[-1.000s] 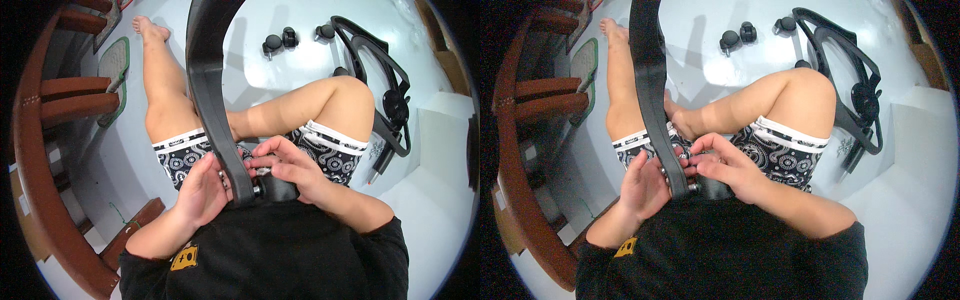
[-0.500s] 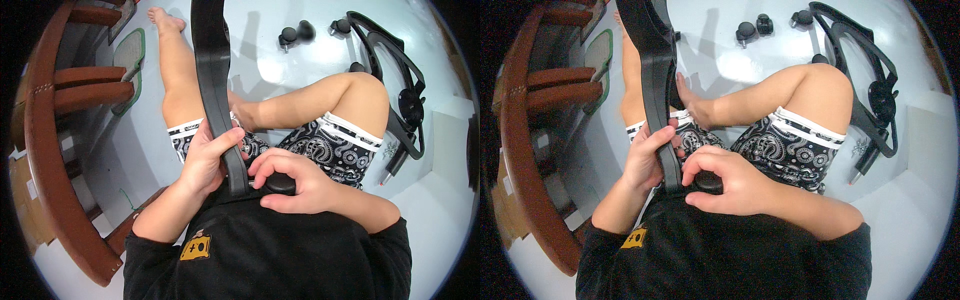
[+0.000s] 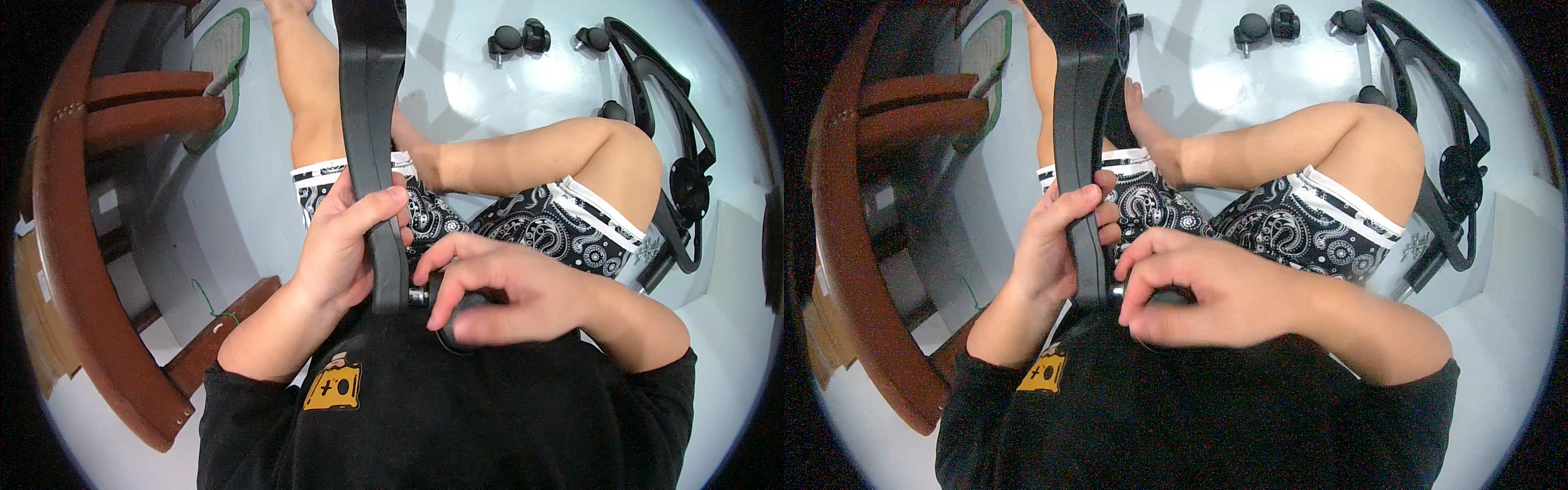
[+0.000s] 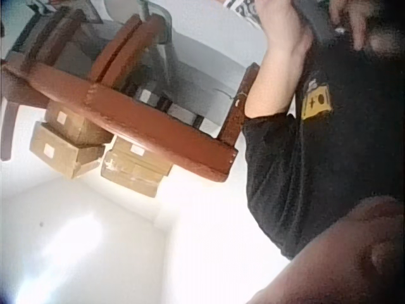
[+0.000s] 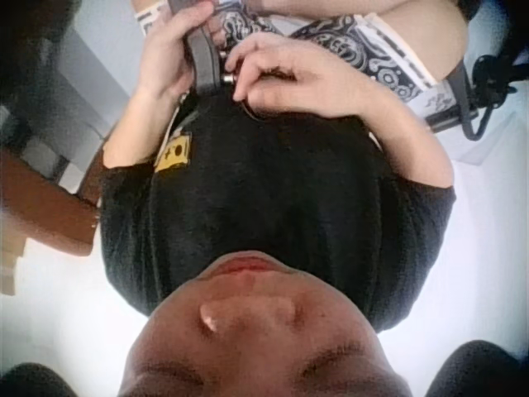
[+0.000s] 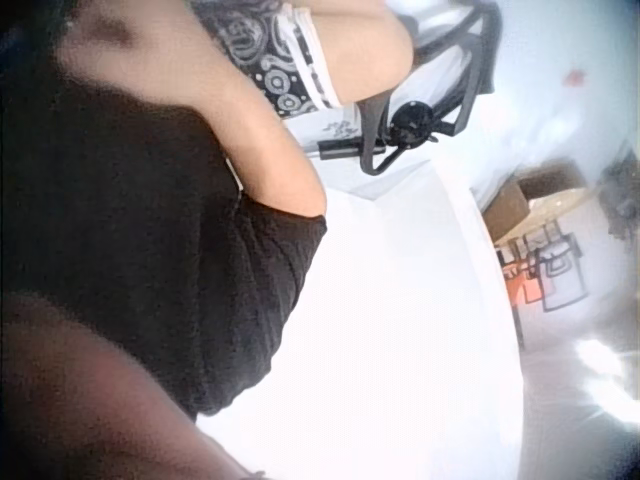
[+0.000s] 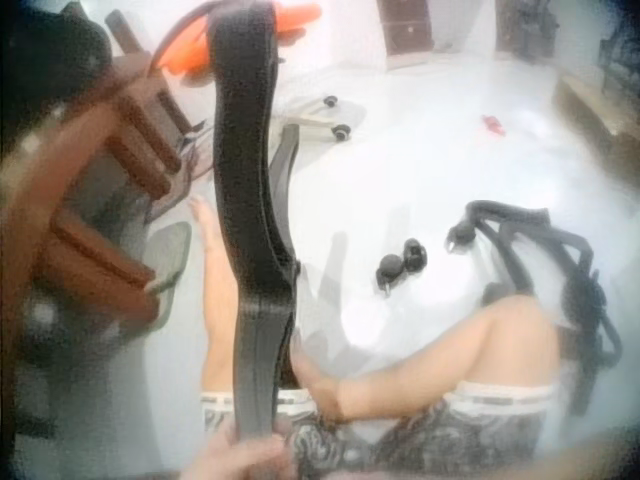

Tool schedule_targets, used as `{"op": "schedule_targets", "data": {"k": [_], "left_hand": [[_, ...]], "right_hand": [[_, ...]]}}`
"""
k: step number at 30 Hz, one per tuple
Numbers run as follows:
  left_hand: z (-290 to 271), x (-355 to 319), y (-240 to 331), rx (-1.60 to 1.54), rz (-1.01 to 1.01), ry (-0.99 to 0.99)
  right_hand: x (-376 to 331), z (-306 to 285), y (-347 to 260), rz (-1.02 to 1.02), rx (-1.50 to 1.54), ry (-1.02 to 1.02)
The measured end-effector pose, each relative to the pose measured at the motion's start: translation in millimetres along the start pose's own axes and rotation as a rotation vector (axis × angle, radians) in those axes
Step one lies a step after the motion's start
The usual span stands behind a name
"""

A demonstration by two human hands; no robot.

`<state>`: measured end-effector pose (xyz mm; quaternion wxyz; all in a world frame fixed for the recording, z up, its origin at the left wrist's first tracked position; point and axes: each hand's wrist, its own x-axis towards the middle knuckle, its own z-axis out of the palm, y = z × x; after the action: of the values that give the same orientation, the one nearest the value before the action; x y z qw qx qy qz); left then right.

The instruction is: The person assembles an office chair by attaching casters to the base, applying lubricant to the gas lift, and preparing the seat and backrest components. The person handles the chair base, casters, gas lift, seat, and backrest.

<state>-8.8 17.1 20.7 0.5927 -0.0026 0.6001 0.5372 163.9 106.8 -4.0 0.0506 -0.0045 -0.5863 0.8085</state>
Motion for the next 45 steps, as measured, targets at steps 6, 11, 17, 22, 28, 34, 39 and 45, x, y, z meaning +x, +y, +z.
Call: {"op": "schedule_targets", "data": {"k": [6, 11, 17, 22, 28, 34, 39, 45], "left_hand": [[-6.1, 0.7, 0.5, -0.095, -0.056, -0.070], [-14.1, -2.0, 5.6, -0.164, -0.063, -0.085], [-18.4, -3.2, 9.3, -0.210, -0.060, -0.109], [-13.7, -5.9, 7.8, -0.053, -0.075, -0.126], [-16.5, -7.2, 4.4, -0.032, -0.116, -0.086], [-10.7, -0.5, 6.4, -0.113, -0.123, -0.112], [-31.3, 3.0, 38.5, -0.299, -0.166, -0.070], [-37.9, -17.2, 28.5, -0.085, -0.194, 0.006]], "right_hand": [[19.4, 7.2, 12.9, 0.530, 0.849, 0.050], [24.2, 8.5, 10.5, 0.661, 1.053, -0.086], [23.6, 15.2, 7.3, 0.469, 0.693, -0.016], [17.1, 7.0, 1.8, 0.281, 0.270, -0.116], [17.2, -5.0, -3.1, 0.197, 0.049, -0.118], [12.2, -12.9, 7.5, 0.308, 0.198, -0.157], [9.2, -53.8, -14.8, 0.417, 0.410, 0.348], [-15.3, -44.1, -28.8, 0.262, 0.291, 0.507]]}}
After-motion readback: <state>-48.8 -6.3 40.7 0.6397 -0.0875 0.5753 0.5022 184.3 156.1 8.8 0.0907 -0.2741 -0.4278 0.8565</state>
